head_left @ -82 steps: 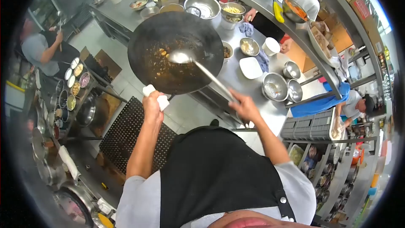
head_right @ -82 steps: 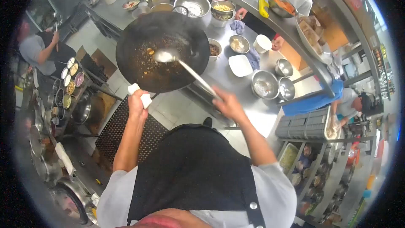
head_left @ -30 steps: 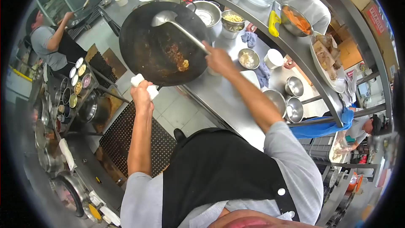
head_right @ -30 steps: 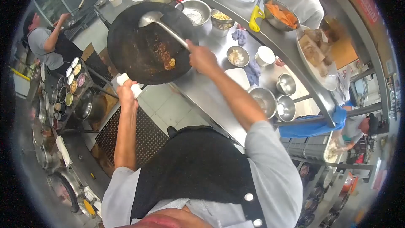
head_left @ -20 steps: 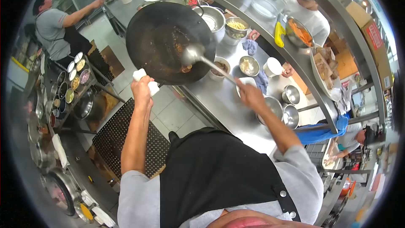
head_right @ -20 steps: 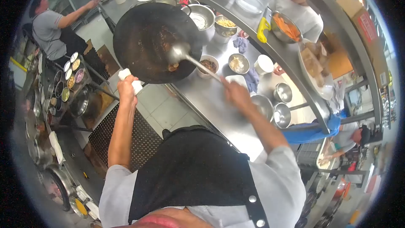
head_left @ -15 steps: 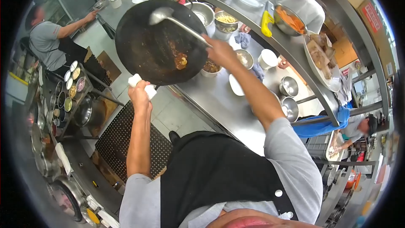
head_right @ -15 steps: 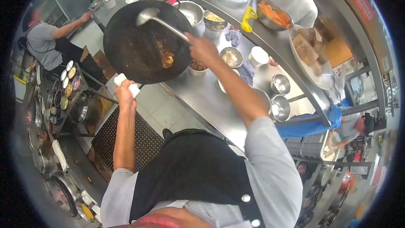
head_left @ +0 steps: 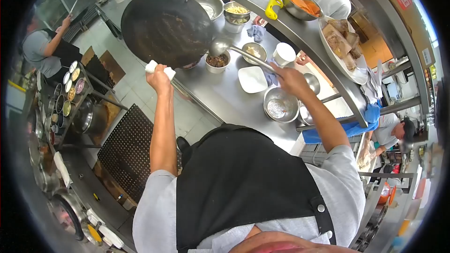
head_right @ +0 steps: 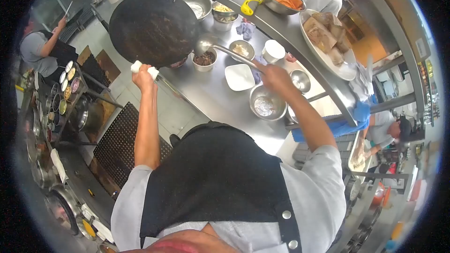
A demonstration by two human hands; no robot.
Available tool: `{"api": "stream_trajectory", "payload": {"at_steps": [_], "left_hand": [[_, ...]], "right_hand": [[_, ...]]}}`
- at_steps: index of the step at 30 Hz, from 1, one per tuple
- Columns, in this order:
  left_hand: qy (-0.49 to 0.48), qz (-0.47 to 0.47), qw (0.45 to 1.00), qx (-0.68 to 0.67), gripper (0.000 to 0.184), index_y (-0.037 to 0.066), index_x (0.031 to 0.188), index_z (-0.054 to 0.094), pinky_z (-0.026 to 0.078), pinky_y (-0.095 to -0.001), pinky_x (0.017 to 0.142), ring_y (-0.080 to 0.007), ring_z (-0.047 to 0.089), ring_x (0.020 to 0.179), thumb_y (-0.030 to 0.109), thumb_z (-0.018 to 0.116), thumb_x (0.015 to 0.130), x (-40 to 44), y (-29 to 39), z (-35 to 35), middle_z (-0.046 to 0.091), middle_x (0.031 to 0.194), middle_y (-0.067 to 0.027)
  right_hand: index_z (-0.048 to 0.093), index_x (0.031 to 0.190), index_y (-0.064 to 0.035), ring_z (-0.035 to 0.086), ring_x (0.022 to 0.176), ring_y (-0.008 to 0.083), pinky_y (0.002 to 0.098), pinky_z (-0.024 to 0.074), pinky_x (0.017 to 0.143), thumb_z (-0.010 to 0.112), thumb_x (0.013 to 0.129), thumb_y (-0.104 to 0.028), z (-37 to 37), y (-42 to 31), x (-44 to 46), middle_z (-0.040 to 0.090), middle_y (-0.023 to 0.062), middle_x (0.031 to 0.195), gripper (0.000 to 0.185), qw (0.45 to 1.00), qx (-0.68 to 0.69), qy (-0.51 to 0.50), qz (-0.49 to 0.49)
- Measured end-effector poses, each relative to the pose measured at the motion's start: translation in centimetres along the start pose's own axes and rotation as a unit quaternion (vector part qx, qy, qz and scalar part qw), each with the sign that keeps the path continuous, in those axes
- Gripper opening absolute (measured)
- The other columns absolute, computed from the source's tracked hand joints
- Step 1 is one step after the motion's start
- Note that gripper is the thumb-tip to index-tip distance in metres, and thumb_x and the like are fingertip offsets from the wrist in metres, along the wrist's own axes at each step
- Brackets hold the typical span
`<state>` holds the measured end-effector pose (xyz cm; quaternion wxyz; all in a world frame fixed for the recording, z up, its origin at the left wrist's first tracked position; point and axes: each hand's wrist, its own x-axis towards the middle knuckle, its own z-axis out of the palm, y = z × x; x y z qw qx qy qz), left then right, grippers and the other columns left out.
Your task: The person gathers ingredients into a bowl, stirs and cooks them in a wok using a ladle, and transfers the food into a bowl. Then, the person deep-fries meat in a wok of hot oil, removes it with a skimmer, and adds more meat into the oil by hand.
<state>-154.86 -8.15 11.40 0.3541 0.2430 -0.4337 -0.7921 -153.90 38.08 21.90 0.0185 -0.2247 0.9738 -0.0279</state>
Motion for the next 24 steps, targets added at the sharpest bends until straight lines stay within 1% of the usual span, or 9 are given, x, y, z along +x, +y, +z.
{"api": "stream_trajectory", "payload": {"at_steps": [4, 8, 10, 13, 15, 16, 20, 23, 24], "left_hand": [[0.019, -0.009, 1.0, 0.016, 0.026, -0.001, 0.104, 0.058, 0.056, -0.0342, 0.062, -0.02, 0.065, 0.07, -0.005, 0.059, 0.078, -0.8, -0.3, -0.6, 0.063, 0.086, -0.0085], [0.027, -0.016, 1.0, -0.002, 0.024, 0.0, 0.098, 0.06, 0.056, -0.0333, 0.063, -0.019, 0.065, 0.072, -0.008, 0.06, 0.075, -0.9, 0.1, -1.4, 0.063, 0.085, -0.0065], [0.028, -0.021, 0.999, 0.002, 0.023, 0.001, 0.096, 0.06, 0.055, -0.0329, 0.063, -0.0189, 0.065, 0.072, -0.007, 0.06, 0.075, -2.3, 2.1, -1.1, 0.063, 0.084, -0.0061], [0.038, -0.007, 0.999, 0.009, 0.018, 0.004, 0.089, 0.058, 0.052, -0.0335, 0.061, -0.0196, 0.062, 0.069, -0.004, 0.063, 0.074, -3.2, 4.0, -1.3, 0.06, 0.082, -0.0046], [0.009, 0.011, 1.0, 0.012, 0.019, 0.005, 0.089, 0.058, 0.052, -0.0335, 0.061, -0.0195, 0.062, 0.068, -0.004, 0.064, 0.074, -3.5, 4.7, -1.1, 0.06, 0.082, -0.0043], [0.007, 0.013, 1.0, 0.0, 0.019, 0.004, 0.09, 0.058, 0.052, -0.0334, 0.061, -0.0192, 0.062, 0.069, -0.004, 0.064, 0.074, -3.5, 5.0, -0.8, 0.06, 0.082, -0.0043], [0.021, 0.025, 0.998, -0.049, 0.022, 0.003, 0.093, 0.06, 0.051, -0.0333, 0.061, -0.0182, 0.062, 0.069, -0.006, 0.064, 0.074, -2.4, 5.6, 0.4, 0.06, 0.082, -0.0044], [0.053, 0.041, 0.997, -0.025, 0.022, 0.003, 0.092, 0.06, 0.051, -0.0333, 0.06, -0.0182, 0.062, 0.069, -0.006, 0.065, 0.073, -1.1, 4.4, 0.2, 0.061, 0.082, -0.0046], [0.022, 0.075, 0.997, 0.018, 0.017, 0.0, 0.091, 0.06, 0.055, -0.0335, 0.059, -0.0185, 0.065, 0.066, -0.006, 0.061, 0.076, 0.1, 3.0, -1.1, 0.065, 0.08, -0.008]], "right_hand": [[0.048, 0.153, -0.0265, 0.069, 0.095, 0.0377, 0.0499, 0.0548, 0.084, 0.061, 0.091, -0.013, -2.6, -1.9, 1.1, 0.07, 0.0211, 0.103, 0.065, 0.999, 0.032, -0.016, 0.036], [0.047, 0.154, -0.0227, 0.068, 0.1, 0.041, 0.0504, 0.0526, 0.091, 0.063, 0.09, -0.016, 0.6, -7.0, 11.4, 0.071, 0.0231, 0.108, 0.066, 0.986, 0.159, 0.011, -0.042], [0.055, 0.147, -0.0166, 0.068, 0.101, 0.0423, 0.0516, 0.0519, 0.088, 0.065, 0.088, -0.016, 0.4, -12.3, 16.5, 0.071, 0.0254, 0.111, 0.06, 0.955, 0.275, 0.061, -0.098], [0.051, 0.15, -0.0168, 0.067, 0.099, 0.0449, 0.0521, 0.052, 0.088, 0.064, 0.089, -0.017, 2.0, -17.6, 20.2, 0.07, 0.0275, 0.107, 0.063, 0.958, 0.25, 0.086, -0.11], [0.043, 0.155, -0.0174, 0.067, 0.096, 0.042, 0.0534, 0.0521, 0.084, 0.062, 0.092, -0.017, 4.0, -18.1, 19.8, 0.07, 0.0233, 0.1, 0.065, 0.962, 0.223, 0.106, -0.117], [0.039, 0.157, -0.0197, 0.066, 0.095, 0.0469, 0.0525, 0.0524, 0.086, 0.063, 0.092, -0.018, 5.4, -16.4, 18.8, 0.069, 0.0282, 0.099, 0.069, 0.963, 0.217, 0.099, -0.125], [0.04, 0.157, -0.0211, 0.066, 0.096, 0.0456, 0.052, 0.0531, 0.086, 0.061, 0.093, -0.015, 6.7, -6.6, 10.2, 0.069, 0.0276, 0.101, 0.068, 0.975, 0.168, 0.041, -0.139], [0.046, 0.154, -0.0234, 0.069, 0.087, 0.0375, 0.0501, 0.0533, 0.078, 0.061, 0.092, -0.016, 2.2, -1.0, 5.1, 0.07, 0.0208, 0.096, 0.065, 0.997, 0.059, -0.014, -0.055], [0.046, 0.154, -0.0229, 0.069, 0.087, 0.0385, 0.0509, 0.0532, 0.079, 0.062, 0.093, -0.016, -0.4, -0.6, 4.3, 0.07, 0.0209, 0.095, 0.064, 0.999, 0.01, -0.029, -0.033]]}}
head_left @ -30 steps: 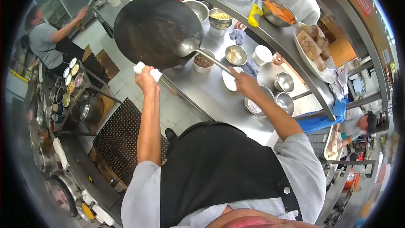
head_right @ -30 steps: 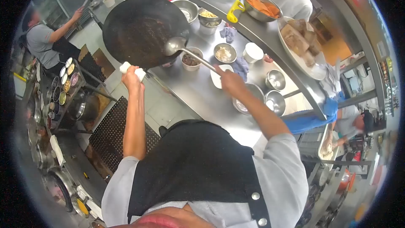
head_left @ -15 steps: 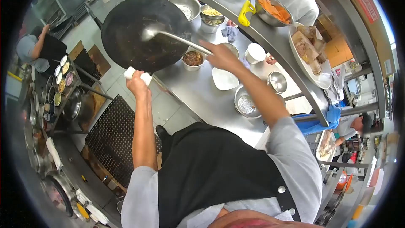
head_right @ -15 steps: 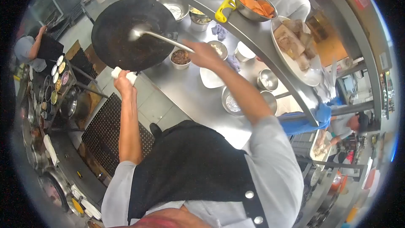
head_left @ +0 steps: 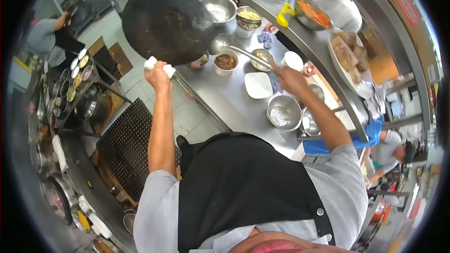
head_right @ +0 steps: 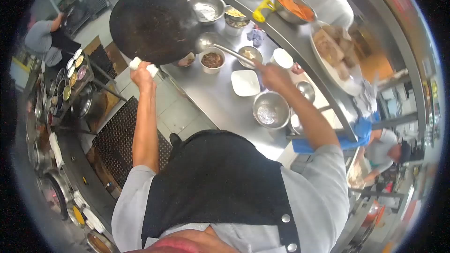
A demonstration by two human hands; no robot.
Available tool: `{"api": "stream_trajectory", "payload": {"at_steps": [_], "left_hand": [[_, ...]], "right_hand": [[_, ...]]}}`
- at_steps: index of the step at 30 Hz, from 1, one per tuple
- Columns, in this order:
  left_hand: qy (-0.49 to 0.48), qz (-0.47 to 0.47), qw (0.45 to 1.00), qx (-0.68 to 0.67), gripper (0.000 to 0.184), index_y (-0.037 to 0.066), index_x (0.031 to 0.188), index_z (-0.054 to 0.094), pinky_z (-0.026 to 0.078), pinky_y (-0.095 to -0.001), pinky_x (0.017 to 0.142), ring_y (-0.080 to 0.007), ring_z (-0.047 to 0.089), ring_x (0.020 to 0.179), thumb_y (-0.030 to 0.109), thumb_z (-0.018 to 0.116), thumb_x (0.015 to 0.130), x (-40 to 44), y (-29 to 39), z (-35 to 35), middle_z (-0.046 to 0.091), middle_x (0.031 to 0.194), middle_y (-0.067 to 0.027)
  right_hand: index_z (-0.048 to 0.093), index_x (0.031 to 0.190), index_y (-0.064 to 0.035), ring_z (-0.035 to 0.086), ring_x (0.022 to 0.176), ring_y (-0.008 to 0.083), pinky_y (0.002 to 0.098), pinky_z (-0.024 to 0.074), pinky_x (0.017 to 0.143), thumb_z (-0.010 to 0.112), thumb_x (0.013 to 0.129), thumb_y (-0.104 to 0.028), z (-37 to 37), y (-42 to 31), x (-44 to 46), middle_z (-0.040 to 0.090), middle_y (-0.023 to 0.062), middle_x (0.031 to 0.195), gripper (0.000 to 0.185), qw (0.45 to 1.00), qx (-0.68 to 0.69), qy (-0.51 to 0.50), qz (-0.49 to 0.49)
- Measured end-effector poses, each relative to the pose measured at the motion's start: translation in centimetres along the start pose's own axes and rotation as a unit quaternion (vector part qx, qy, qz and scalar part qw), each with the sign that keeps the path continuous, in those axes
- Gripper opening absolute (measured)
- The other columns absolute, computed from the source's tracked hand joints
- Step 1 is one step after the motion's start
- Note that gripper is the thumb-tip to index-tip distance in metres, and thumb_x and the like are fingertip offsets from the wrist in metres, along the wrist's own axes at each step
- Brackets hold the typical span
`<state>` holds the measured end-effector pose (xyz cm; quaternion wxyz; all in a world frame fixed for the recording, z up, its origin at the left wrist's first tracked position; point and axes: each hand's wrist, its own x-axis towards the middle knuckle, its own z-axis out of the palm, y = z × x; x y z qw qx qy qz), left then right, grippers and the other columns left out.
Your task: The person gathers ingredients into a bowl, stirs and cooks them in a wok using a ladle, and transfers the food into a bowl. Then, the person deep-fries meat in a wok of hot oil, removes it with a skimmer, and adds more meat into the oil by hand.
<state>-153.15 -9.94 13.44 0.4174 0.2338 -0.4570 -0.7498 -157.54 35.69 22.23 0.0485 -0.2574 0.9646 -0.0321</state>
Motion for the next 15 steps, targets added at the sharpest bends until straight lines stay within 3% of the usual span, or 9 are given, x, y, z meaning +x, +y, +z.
{"api": "stream_trajectory", "payload": {"at_steps": [2, 4, 5, 8, 10, 11, 13, 14, 15], "left_hand": [[-0.006, -0.037, 0.999, 0.001, 0.016, 0.001, 0.09, 0.062, 0.055, -0.0333, 0.06, -0.0186, 0.065, 0.067, -0.006, 0.062, 0.075, 0.1, -0.4, -1.7, 0.065, 0.08, -0.0072], [0.006, -0.076, 0.997, -0.02, 0.016, 0.001, 0.091, 0.063, 0.054, -0.0322, 0.059, -0.0185, 0.065, 0.067, -0.004, 0.063, 0.076, -1.1, -0.2, -4.1, 0.065, 0.08, -0.0063], [0.014, -0.093, 0.995, -0.029, 0.016, 0.002, 0.092, 0.063, 0.053, -0.0314, 0.058, -0.0184, 0.065, 0.066, -0.002, 0.063, 0.076, -1.8, -0.8, -5.9, 0.064, 0.08, -0.0056], [0.057, -0.184, 0.98, -0.052, 0.009, 0.006, 0.089, 0.06, 0.051, -0.0296, 0.053, -0.0174, 0.063, 0.062, 0.003, 0.062, 0.08, -4.8, -1.6, -12.2, 0.062, 0.076, -0.0049], [0.031, -0.249, 0.965, -0.075, 0.003, 0.008, 0.086, 0.057, 0.046, -0.029, 0.045, -0.0171, 0.06, 0.058, 0.009, 0.058, 0.083, -8.1, 1.0, -15.6, 0.062, 0.074, -0.0066], [0.001, -0.284, 0.957, -0.061, 0.003, 0.009, 0.086, 0.055, 0.042, -0.0288, 0.04, -0.017, 0.059, 0.056, 0.012, 0.056, 0.085, -9.2, 1.9, -17.5, 0.062, 0.073, -0.0079], [0.052, -0.303, 0.951, -0.02, 0.008, 0.009, 0.09, 0.054, 0.036, -0.0276, 0.035, -0.0168, 0.058, 0.054, 0.016, 0.054, 0.087, -11.7, 3.7, -20.2, 0.062, 0.073, -0.0096], [0.07, -0.304, 0.95, -0.023, 0.009, 0.009, 0.092, 0.053, 0.036, -0.0273, 0.035, -0.0168, 0.058, 0.054, 0.016, 0.053, 0.086, -12.7, 4.9, -21.1, 0.062, 0.072, -0.0097], [0.087, -0.303, 0.948, -0.029, 0.01, 0.009, 0.094, 0.053, 0.036, -0.027, 0.036, -0.0168, 0.058, 0.054, 0.015, 0.053, 0.086, -13.4, 6.2, -21.8, 0.061, 0.072, -0.0099]], "right_hand": [[0.046, 0.154, -0.0225, 0.069, 0.087, 0.0395, 0.0517, 0.0531, 0.08, 0.063, 0.093, -0.017, -2.1, 0.5, -2.4, 0.07, 0.021, 0.095, 0.064, 0.998, -0.043, -0.005, 0.042], [0.045, 0.155, -0.0204, 0.07, 0.088, 0.0368, 0.0495, 0.054, 0.08, 0.065, 0.092, -0.019, -2.0, -0.9, -4.3, 0.071, 0.0219, 0.1, 0.065, 0.994, 0.102, -0.01, 0.032], [0.045, 0.155, -0.0204, 0.07, 0.088, 0.0368, 0.0495, 0.054, 0.08, 0.065, 0.092, -0.019, -1.5, -2.3, -4.8, 0.071, 0.0219, 0.1, 0.065, 0.994, 0.105, -0.003, 0.039], [0.041, 0.158, -0.0168, 0.066, 0.072, 0.0251, 0.0377, 0.0556, 0.067, 0.062, 0.099, -0.02, 1.3, -8.6, -4.9, 0.068, 0.011, 0.093, 0.063, 0.895, 0.423, -0.127, 0.067], [0.049, 0.151, -0.0153, 0.059, 0.059, 0.0169, 0.0314, 0.0509, 0.051, 0.06, 0.1, -0.02, 3.4, -12.4, -4.8, 0.06, 0.0053, 0.079, 0.052, 0.793, 0.576, -0.164, 0.111], [0.049, 0.151, -0.0153, 0.059, 0.059, 0.0169, 0.0314, 0.0509, 0.051, 0.06, 0.1, -0.02, 4.3, -12.8, -4.0, 0.06, 0.0053, 0.079, 0.052, 0.791, 0.577, -0.167, 0.112], [0.058, 0.128, -0.0092, 0.054, 0.054, 0.0109, 0.0272, 0.0436, 0.042, 0.06, 0.101, -0.023, 7.0, -13.8, -3.4, 0.053, 0.0013, 0.071, 0.03, 0.546, 0.811, -0.155, 0.14], [0.055, 0.103, -0.0073, 0.051, 0.052, 0.0099, 0.0262, 0.041, 0.041, 0.059, 0.101, -0.024, 7.3, -13.5, -2.7, 0.051, 0.0, 0.07, 0.018, 0.477, 0.861, -0.129, 0.119], [0.053, 0.098, -0.0084, 0.049, 0.051, 0.01, 0.0255, 0.0393, 0.041, 0.059, 0.102, -0.026, 7.0, -12.8, -1.4, 0.051, -0.0003, 0.069, 0.019, 0.396, 0.897, -0.119, 0.158]]}}
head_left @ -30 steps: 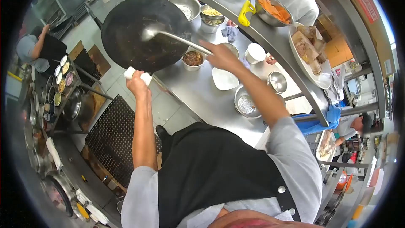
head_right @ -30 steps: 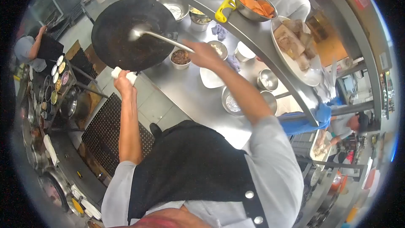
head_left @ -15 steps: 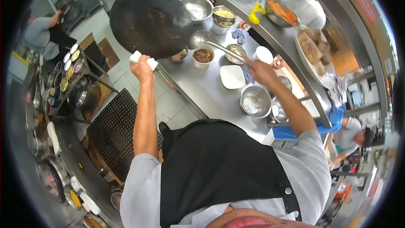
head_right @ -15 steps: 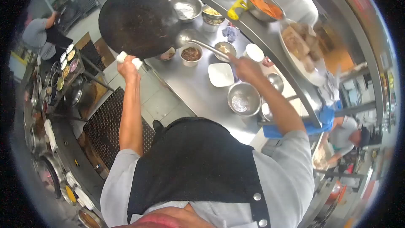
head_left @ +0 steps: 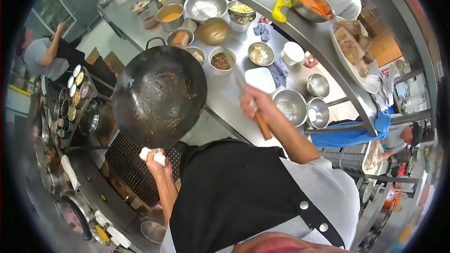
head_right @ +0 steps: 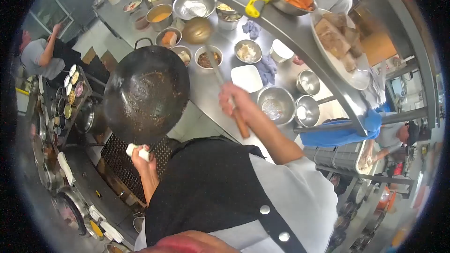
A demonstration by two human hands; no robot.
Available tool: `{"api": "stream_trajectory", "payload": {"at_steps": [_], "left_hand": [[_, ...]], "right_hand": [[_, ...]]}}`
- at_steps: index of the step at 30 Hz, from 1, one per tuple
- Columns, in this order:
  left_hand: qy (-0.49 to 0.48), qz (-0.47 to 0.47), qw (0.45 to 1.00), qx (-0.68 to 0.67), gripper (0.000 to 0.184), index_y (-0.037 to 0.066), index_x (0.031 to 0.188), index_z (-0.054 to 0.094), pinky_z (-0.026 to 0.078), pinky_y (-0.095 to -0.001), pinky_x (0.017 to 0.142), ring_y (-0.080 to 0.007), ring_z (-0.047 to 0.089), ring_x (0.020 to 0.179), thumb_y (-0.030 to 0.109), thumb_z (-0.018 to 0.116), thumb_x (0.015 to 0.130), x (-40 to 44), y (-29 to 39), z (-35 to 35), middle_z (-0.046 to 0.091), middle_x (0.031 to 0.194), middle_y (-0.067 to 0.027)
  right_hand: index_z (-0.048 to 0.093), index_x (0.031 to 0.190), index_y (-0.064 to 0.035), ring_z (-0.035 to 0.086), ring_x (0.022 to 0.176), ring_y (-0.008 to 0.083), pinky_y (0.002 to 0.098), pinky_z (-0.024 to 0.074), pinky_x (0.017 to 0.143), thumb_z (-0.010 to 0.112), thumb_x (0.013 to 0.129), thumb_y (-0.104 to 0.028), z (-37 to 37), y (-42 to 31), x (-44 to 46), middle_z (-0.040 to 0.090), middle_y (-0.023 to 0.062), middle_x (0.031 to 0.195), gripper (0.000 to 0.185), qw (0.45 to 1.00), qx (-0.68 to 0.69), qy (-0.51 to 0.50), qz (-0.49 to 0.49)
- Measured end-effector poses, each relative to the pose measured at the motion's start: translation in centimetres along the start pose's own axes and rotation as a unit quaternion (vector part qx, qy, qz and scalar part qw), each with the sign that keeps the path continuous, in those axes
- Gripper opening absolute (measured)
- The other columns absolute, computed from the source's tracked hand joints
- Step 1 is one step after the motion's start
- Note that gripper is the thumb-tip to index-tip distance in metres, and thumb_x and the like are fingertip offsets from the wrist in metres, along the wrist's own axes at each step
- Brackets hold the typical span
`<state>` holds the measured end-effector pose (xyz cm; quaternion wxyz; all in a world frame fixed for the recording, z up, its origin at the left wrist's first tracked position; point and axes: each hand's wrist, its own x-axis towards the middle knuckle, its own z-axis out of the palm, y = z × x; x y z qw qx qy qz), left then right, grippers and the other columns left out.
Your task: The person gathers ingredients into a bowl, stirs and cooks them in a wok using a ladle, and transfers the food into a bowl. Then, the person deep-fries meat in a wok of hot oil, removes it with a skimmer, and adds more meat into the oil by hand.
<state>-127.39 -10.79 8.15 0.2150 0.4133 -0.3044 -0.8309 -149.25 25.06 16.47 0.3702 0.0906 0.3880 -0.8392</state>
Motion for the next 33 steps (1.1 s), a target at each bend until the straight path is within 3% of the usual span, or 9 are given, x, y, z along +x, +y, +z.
{"api": "stream_trajectory", "payload": {"at_steps": [5, 9, 13, 14, 18, 20, 22, 28, 33], "left_hand": [[0.062, 0.035, 0.997, -0.027, 0.013, 0.008, 0.094, 0.052, 0.038, -0.0263, 0.037, -0.0169, 0.056, 0.053, 0.01, 0.057, 0.083, -1.3, 3.2, -6.3, 0.059, 0.072, -0.0084], [0.067, 0.03, 0.996, -0.045, 0.016, 0.008, 0.096, 0.052, 0.04, -0.0261, 0.038, -0.0171, 0.058, 0.054, 0.011, 0.058, 0.082, -0.2, 7.4, -12.1, 0.06, 0.072, -0.0082], [0.121, 0.033, 0.987, -0.096, 0.018, 0.008, 0.097, 0.052, 0.041, -0.0266, 0.039, -0.0173, 0.059, 0.055, 0.011, 0.06, 0.082, 2.6, 12.2, -17.3, 0.06, 0.072, -0.0074], [0.127, 0.025, 0.987, -0.099, 0.016, 0.008, 0.095, 0.053, 0.043, -0.0275, 0.041, -0.0173, 0.059, 0.055, 0.011, 0.061, 0.082, 3.3, 13.3, -19.1, 0.06, 0.072, -0.0067], [0.129, 0.041, 0.975, -0.177, 0.011, 0.011, 0.08, 0.056, 0.048, -0.0298, 0.052, -0.0168, 0.061, 0.059, 0.007, 0.066, 0.079, 5.2, 19.0, -26.3, 0.061, 0.071, -0.0043], [0.171, 0.014, 0.964, -0.204, 0.013, 0.01, 0.089, 0.054, 0.039, -0.0308, 0.039, -0.0185, 0.058, 0.055, 0.008, 0.064, 0.081, 4.8, 22.3, -28.6, 0.061, 0.073, -0.0064], [0.203, 0.05, 0.952, -0.223, 0.013, 0.01, 0.088, 0.055, 0.039, -0.0326, 0.041, -0.0182, 0.06, 0.06, 0.008, 0.065, 0.079, 3.9, 24.5, -30.9, 0.062, 0.074, -0.006], [0.298, 0.16, 0.9, -0.274, 0.009, 0.009, 0.084, 0.057, 0.043, -0.0333, 0.045, -0.0172, 0.059, 0.055, 0.007, 0.065, 0.082, -1.0, 35.3, -37.6, 0.058, 0.069, -0.0028], [0.293, 0.236, 0.851, -0.366, 0.015, 0.015, 0.085, 0.051, 0.034, -0.0308, 0.036, -0.0167, 0.051, 0.047, 0.01, 0.065, 0.086, -0.9, 42.6, -44.5, 0.052, 0.064, -0.0014]], "right_hand": [[0.049, 0.094, -0.0122, 0.046, 0.054, 0.0094, 0.0246, 0.0368, 0.045, 0.058, 0.104, -0.025, 0.3, -5.6, 7.9, 0.051, -0.0015, 0.071, 0.018, 0.986, 0.113, 0.108, -0.061], [0.047, 0.092, -0.0137, 0.046, 0.054, 0.01, 0.0255, 0.0364, 0.045, 0.054, 0.105, -0.025, 4.4, -2.1, 11.1, 0.05, -0.0022, 0.071, 0.019, 0.978, 0.137, 0.094, -0.128], [0.053, 0.125, -0.0179, 0.044, 0.05, 0.0111, 0.0268, 0.0357, 0.042, 0.052, 0.106, -0.027, 14.7, 7.9, 10.6, 0.045, -0.0027, 0.069, 0.022, 0.99, -0.058, 0.1, -0.081], [0.049, 0.142, -0.0227, 0.043, 0.047, 0.0108, 0.0273, 0.0348, 0.039, 0.054, 0.105, -0.028, 18.2, 9.8, 10.5, 0.045, -0.0023, 0.069, 0.038, 0.991, -0.11, 0.061, -0.041], [0.039, 0.154, -0.005, 0.047, 0.047, 0.0089, 0.0246, 0.0388, 0.042, 0.06, 0.101, -0.016, 31.4, 20.8, 13.6, 0.051, -0.0013, 0.068, 0.058, 0.875, -0.464, -0.132, -0.037], [0.06, 0.123, -0.0026, 0.05, 0.055, 0.0087, 0.0266, 0.0413, 0.049, 0.063, 0.102, -0.025, 32.6, 27.5, 17.4, 0.051, -0.0019, 0.067, 0.031, 0.799, -0.575, -0.161, 0.066], [0.061, 0.086, -0.0004, 0.047, 0.063, 0.0132, 0.0358, 0.04, 0.057, 0.068, 0.099, -0.04, 32.4, 34.3, 21.2, 0.051, 0.0025, 0.066, 0.042, 0.625, -0.735, -0.241, -0.107], [0.059, 0.089, -0.0048, 0.047, 0.063, 0.0089, 0.0321, 0.0393, 0.055, 0.067, 0.099, -0.036, 53.0, 44.3, 23.1, 0.051, -0.0025, 0.066, 0.034, 0.653, -0.654, -0.38, 0.049], [0.057, 0.124, -0.003, 0.05, 0.052, 0.0093, 0.0286, 0.0421, 0.048, 0.066, 0.098, -0.019, 65.3, 55.4, 25.7, 0.056, -0.0016, 0.07, 0.031, 0.579, -0.588, -0.544, 0.154]]}}
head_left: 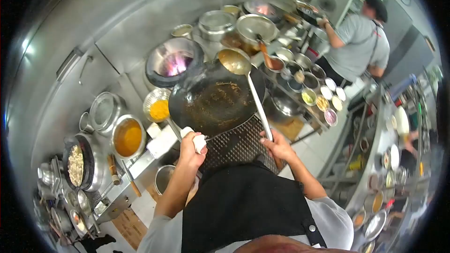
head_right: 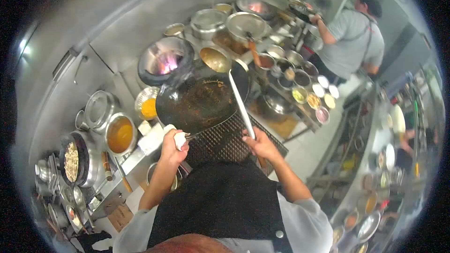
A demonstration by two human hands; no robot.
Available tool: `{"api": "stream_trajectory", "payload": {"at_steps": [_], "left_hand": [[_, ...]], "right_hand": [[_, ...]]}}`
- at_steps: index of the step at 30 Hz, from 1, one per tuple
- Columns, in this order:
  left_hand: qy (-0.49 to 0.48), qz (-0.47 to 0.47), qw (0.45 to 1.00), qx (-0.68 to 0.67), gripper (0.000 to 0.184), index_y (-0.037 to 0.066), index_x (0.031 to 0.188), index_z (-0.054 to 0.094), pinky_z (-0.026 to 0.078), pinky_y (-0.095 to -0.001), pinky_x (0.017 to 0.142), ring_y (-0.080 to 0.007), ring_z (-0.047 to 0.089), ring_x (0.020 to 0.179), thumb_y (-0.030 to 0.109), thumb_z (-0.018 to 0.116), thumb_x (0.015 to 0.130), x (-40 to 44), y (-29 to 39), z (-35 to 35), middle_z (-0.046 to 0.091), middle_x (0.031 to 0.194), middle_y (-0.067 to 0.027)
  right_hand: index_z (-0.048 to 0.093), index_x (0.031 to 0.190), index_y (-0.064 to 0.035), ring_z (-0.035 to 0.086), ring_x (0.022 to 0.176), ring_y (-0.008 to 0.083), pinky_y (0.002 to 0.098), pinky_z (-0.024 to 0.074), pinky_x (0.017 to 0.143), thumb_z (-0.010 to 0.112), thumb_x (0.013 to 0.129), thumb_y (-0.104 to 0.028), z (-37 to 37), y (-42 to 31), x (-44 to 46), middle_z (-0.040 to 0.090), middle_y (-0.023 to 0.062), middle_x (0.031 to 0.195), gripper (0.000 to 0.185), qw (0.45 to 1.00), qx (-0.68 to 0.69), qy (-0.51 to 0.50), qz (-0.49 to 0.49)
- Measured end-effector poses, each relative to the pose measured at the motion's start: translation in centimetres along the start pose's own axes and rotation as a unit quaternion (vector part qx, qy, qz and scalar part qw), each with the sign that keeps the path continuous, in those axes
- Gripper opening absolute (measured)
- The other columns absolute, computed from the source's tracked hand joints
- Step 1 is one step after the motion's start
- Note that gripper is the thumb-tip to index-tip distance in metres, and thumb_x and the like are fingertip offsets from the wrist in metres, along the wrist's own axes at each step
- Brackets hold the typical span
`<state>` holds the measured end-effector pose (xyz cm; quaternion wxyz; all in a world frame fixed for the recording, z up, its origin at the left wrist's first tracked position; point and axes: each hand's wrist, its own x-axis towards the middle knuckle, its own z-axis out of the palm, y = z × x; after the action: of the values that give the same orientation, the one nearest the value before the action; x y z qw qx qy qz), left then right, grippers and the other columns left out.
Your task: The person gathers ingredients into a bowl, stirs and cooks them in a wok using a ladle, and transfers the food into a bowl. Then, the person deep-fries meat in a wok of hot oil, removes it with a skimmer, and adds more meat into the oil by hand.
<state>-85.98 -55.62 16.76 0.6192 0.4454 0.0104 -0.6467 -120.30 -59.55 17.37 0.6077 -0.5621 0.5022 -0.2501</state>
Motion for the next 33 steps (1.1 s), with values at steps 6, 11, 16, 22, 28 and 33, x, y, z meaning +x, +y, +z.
{"api": "stream_trajectory", "payload": {"at_steps": [6, 11, 16, 22, 28, 33], "left_hand": [[0.072, 0.096, 0.992, -0.042, 0.016, 0.017, 0.081, 0.051, 0.033, -0.0298, 0.037, -0.0163, 0.051, 0.047, 0.012, 0.065, 0.086, 7.6, 6.5, -0.1, 0.052, 0.064, 0.0003], [0.182, 0.138, 0.973, -0.041, 0.012, 0.018, 0.083, 0.055, 0.036, -0.0295, 0.039, -0.0155, 0.055, 0.053, 0.015, 0.066, 0.085, 16.6, 10.2, 2.9, 0.055, 0.068, 0.0015], [0.266, 0.174, 0.946, -0.061, 0.013, 0.012, 0.087, 0.052, 0.04, -0.0325, 0.04, -0.0202, 0.055, 0.055, 0.008, 0.064, 0.081, 22.8, 10.6, 5.8, 0.054, 0.07, -0.0036], [0.346, 0.221, 0.909, -0.072, 0.009, 0.007, 0.091, 0.058, 0.051, -0.0324, 0.059, -0.0191, 0.061, 0.07, 0.013, 0.063, 0.087, 27.4, 11.3, 7.4, 0.058, 0.08, -0.005], [0.326, 0.26, 0.907, -0.06, 0.016, 0.002, 0.097, 0.06, 0.056, -0.0369, 0.062, -0.0228, 0.066, 0.072, 0.003, 0.066, 0.082, 32.7, 14.0, 8.2, 0.064, 0.086, -0.0092], [0.357, 0.222, 0.907, -0.003, 0.023, 0.0, 0.104, 0.062, 0.055, -0.0382, 0.059, -0.0227, 0.067, 0.067, 0.009, 0.072, 0.085, 37.1, 16.5, 6.7, 0.068, 0.086, -0.0099]], "right_hand": [[0.054, 0.127, 0.0001, 0.049, 0.048, 0.0097, 0.0275, 0.0403, 0.044, 0.063, 0.1, -0.014, 0.5, -6.3, 16.7, 0.052, -0.0019, 0.065, 0.032, 0.993, 0.082, -0.074, -0.039], [0.062, 0.113, -0.0032, 0.05, 0.045, 0.0128, 0.0291, 0.0423, 0.044, 0.067, 0.096, -0.022, -5.4, -16.3, 43.8, 0.057, 0.0016, 0.066, 0.026, 0.97, -0.22, -0.04, -0.098], [0.061, 0.127, 0.0017, 0.073, 0.079, 0.0346, 0.0414, 0.0554, 0.069, 0.061, 0.089, -0.02, -2.5, -22.5, 74.4, 0.073, 0.0215, 0.088, 0.044, 0.833, -0.428, 0.04, -0.348], [0.065, 0.119, -0.0028, 0.071, 0.088, 0.0358, 0.0413, 0.0563, 0.073, 0.064, 0.088, -0.025, 5.9, -24.2, 88.1, 0.072, 0.0214, 0.093, 0.038, 0.964, -0.177, -0.114, -0.163], [0.058, 0.097, -0.0126, 0.05, 0.049, 0.0155, 0.0294, 0.0385, 0.04, 0.061, 0.102, -0.032, 7.1, -19.7, 90.9, 0.056, 0.0024, 0.066, 0.02, 0.878, 0.354, -0.314, 0.069], [0.055, 0.114, -0.0059, 0.043, 0.058, 0.0081, 0.0243, 0.0325, 0.049, 0.051, 0.107, -0.027, 1.6, -20.4, 83.2, 0.052, -0.0017, 0.082, 0.023, 0.826, 0.351, -0.434, 0.082]]}}
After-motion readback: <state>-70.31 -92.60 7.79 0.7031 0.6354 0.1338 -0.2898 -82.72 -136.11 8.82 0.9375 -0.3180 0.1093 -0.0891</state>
